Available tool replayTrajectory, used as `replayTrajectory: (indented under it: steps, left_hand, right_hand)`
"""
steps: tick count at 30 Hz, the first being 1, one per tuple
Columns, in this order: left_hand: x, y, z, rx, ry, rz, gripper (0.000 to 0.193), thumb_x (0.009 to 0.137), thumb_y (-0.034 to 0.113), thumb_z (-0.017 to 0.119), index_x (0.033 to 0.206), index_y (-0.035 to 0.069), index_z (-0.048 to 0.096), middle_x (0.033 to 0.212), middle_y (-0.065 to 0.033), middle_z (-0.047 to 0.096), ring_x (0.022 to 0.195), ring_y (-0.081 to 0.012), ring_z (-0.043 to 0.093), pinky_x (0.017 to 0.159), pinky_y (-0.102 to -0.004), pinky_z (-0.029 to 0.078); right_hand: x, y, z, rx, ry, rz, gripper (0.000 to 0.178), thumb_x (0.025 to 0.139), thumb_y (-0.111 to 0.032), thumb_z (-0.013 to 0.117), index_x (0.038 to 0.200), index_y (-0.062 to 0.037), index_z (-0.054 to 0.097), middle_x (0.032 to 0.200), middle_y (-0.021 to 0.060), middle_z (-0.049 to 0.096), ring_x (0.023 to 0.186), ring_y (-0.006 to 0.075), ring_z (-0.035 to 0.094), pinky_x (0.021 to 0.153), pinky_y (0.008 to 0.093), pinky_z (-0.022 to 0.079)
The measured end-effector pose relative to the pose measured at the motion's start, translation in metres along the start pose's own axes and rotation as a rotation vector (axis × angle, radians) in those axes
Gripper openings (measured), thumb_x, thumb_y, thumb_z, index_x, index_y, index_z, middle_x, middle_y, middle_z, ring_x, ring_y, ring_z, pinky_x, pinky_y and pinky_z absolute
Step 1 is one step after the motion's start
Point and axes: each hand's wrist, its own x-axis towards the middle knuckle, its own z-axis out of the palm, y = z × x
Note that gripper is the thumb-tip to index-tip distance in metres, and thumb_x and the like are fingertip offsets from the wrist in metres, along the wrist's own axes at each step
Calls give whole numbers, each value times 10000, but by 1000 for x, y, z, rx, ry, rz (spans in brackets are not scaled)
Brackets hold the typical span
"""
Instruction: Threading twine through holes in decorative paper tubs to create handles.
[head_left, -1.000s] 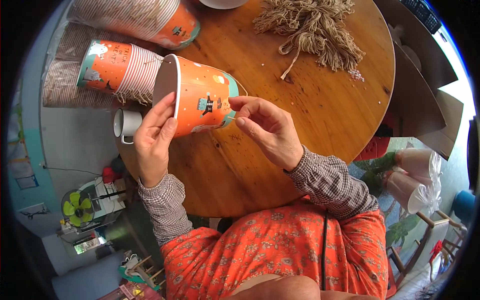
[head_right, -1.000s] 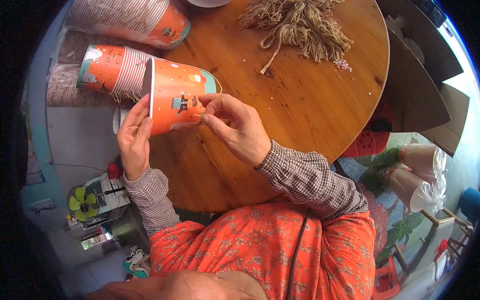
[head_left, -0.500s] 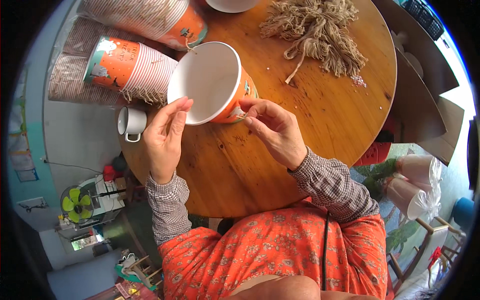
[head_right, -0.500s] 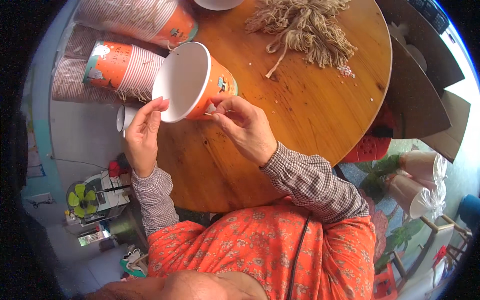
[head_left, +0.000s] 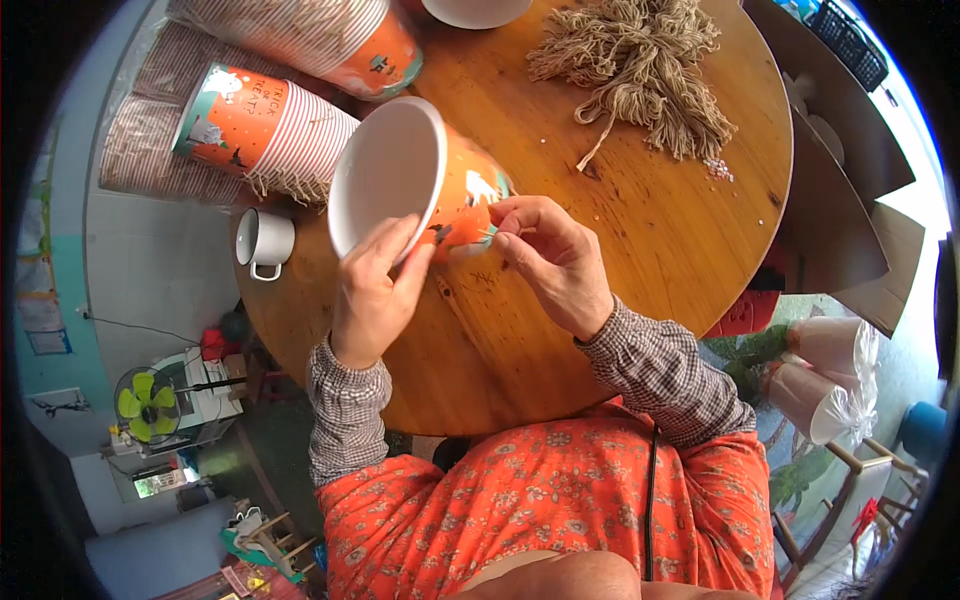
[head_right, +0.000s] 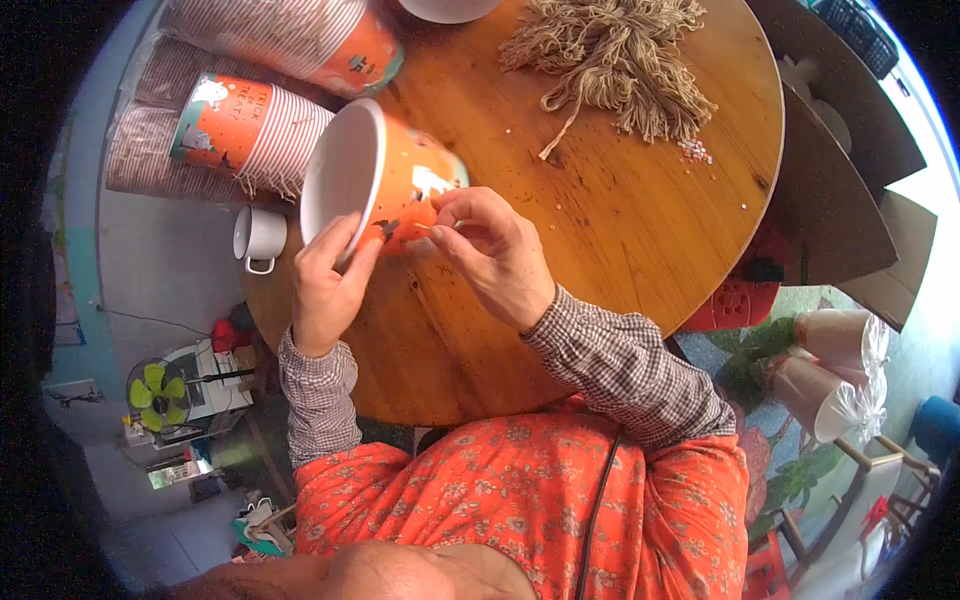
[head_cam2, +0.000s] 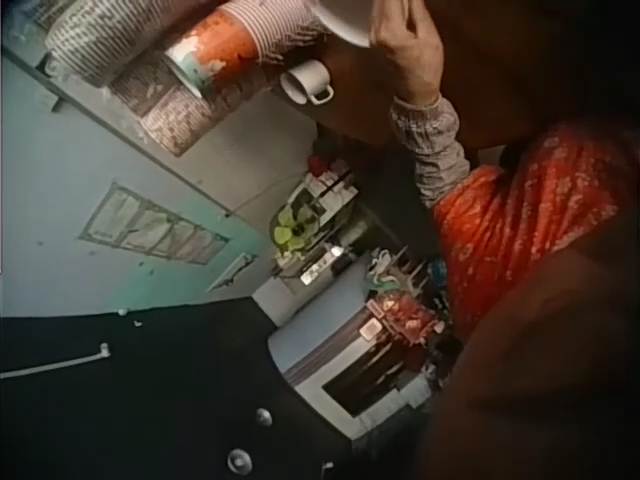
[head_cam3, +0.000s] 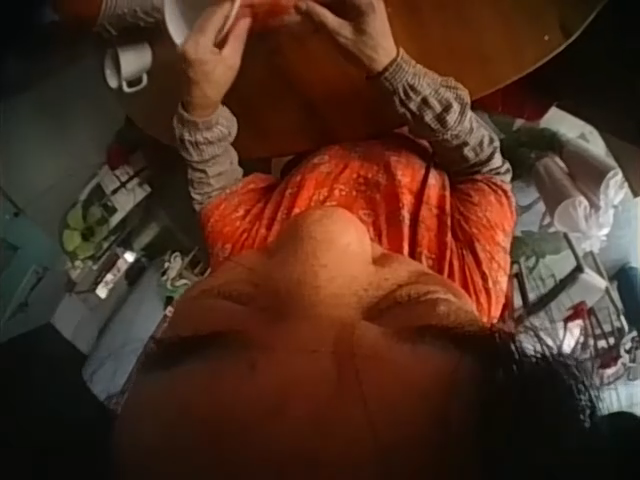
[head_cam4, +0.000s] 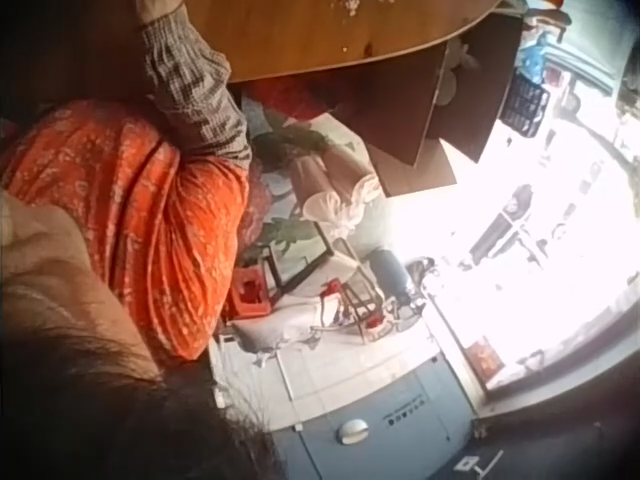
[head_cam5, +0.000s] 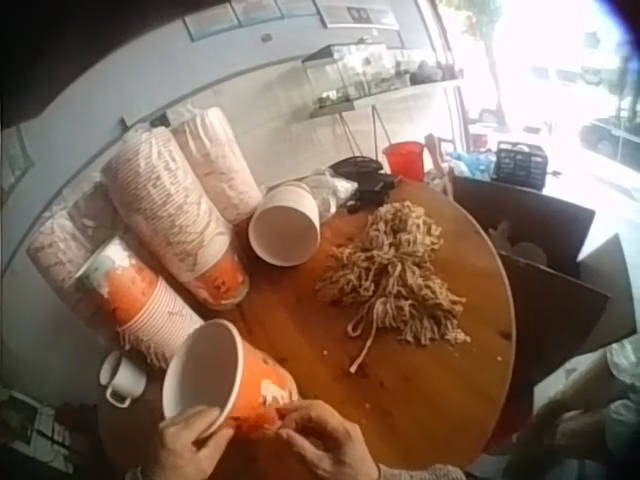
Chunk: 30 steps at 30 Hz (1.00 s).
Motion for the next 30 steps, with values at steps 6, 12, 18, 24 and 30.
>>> replayTrajectory:
  steps: [6,12,18,24,30]
  left_hand:
    - [9,34,9,-68,-78,49,392,821,-35,638,1204,-14,560,1033,-180,660,864,-302,672,750,-348,530]
    - [8,34,13,-69,-112,5,420,816,-40,631,1229,-5,557,1032,-186,659,847,-290,675,737,-349,533]
    - [9,33,15,-79,-137,19,423,813,-43,629,1228,-9,556,1035,-196,654,854,-307,673,738,-362,533]
    - [8,33,14,-57,-160,47,435,808,-44,628,1234,-14,549,1041,-202,648,884,-328,666,746,-378,533]
    - [14,37,9,-76,-206,120,364,846,3,634,1201,-27,563,1048,-197,648,899,-329,663,740,-362,526]
  right_hand:
    - [2,-3,4,34,36,-54,68,921,-39,612,973,-4,585,1185,48,549,944,73,579,779,221,498]
    - [0,-10,2,40,37,24,64,913,-38,621,956,-1,592,1165,50,546,940,71,575,786,221,501]
    - [2,-8,-2,-76,44,-16,63,897,-37,638,922,13,608,1140,57,539,921,74,573,791,226,513]
    - [3,-9,0,-115,58,-24,74,881,-35,656,910,19,613,1092,60,538,910,80,581,793,234,526]
    - [3,-15,-1,-307,67,-5,83,863,-33,670,915,14,625,1048,67,550,858,103,604,743,243,545]
